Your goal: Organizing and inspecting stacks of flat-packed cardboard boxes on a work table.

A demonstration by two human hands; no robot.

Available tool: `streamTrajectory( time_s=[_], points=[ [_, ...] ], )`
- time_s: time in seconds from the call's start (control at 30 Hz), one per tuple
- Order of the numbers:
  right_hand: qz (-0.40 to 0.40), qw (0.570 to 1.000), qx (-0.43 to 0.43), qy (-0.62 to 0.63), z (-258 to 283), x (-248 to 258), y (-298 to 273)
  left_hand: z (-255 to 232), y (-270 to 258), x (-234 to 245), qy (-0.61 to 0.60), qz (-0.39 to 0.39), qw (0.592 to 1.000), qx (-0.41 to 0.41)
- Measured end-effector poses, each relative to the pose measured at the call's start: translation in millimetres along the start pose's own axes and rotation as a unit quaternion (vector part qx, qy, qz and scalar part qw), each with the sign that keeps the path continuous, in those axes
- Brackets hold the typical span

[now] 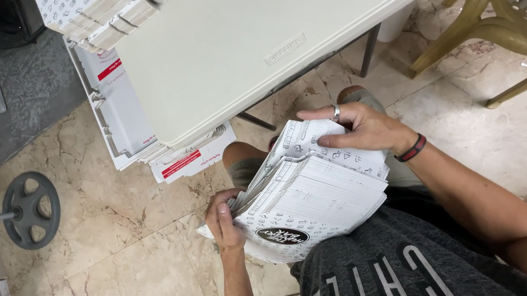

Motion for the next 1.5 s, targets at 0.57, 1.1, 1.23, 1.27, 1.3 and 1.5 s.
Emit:
streamTrajectory(
  time_s=[0.57,1.1,1.23,1.27,1.3,1.5],
  points=[
    [0.055,0.995,0.047,-0.063,9.1,-12.2,-4.4,15.2,1.4,-2.0,-0.039,-0.017,0.999,0.003],
    [0.056,0.997,0.041,-0.038,0.0,-13.1,-3.7,0.3,-0.1,2.9,-0.026,-0.008,1.0,-0.002],
    [0.058,0.997,0.038,-0.035,-3.9,-10.3,-3.7,-0.7,0.3,3.3,-0.026,-0.011,1.0,-0.009],
    [0.06,0.997,0.037,-0.034,-4.9,-10.1,-3.5,-1.4,-0.1,3.5,-0.018,-0.008,1.0,-0.01],
    [0.06,0.997,0.037,-0.034,-4.2,-11.0,-3.1,-1.2,0.0,3.7,-0.018,-0.008,1.0,-0.009],
    [0.061,0.997,0.041,-0.027,-9.6,-9.6,-0.4,-0.9,-0.6,5.0,-0.014,-0.003,1.0,-0.007]
  ],
)
Point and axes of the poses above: each hand's wrist, its own y-axis towards the middle knuckle, its own x-axis out of the back of the hand, z = x × y, the point moved 9 cm from there along y, towards the middle knuckle, and after that the axes turned 14 degrees about -x, right-handed, at the moved point
